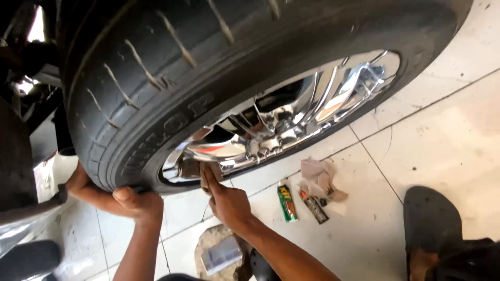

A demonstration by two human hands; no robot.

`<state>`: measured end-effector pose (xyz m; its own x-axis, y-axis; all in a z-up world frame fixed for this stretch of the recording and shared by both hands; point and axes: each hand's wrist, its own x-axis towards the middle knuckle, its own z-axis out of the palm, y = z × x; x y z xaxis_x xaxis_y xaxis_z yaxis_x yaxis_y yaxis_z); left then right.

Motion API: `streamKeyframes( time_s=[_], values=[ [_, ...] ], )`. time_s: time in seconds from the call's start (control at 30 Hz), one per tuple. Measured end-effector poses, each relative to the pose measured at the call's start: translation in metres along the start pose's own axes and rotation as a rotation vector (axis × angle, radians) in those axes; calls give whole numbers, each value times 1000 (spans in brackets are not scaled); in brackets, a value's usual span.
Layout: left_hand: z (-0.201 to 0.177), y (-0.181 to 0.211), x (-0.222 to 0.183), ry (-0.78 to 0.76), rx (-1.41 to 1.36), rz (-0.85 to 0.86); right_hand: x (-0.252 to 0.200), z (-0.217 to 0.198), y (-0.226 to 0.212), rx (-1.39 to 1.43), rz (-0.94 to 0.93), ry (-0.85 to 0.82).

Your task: The person polishes the chrome rim of a car wheel using a cloth and metal polish.

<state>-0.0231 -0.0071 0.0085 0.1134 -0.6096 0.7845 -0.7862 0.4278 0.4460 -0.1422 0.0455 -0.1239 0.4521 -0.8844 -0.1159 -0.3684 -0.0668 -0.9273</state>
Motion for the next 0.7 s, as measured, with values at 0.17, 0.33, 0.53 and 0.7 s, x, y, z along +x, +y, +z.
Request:
streamKeyframes(
  time_s=[0.17,0.33,0.53,0.7],
  values=[
    [-5,-4,-6,4,49,-46,1,34,0,522,-288,264],
    [4,11,7,5,41,5,15,40,21,198,-176,467],
    [-2,-6,1,38,49,0,23,35,32,78,-101,529],
    [-4,-12,-3,33,39,-18,25,34,29,68,-79,471]
  ],
)
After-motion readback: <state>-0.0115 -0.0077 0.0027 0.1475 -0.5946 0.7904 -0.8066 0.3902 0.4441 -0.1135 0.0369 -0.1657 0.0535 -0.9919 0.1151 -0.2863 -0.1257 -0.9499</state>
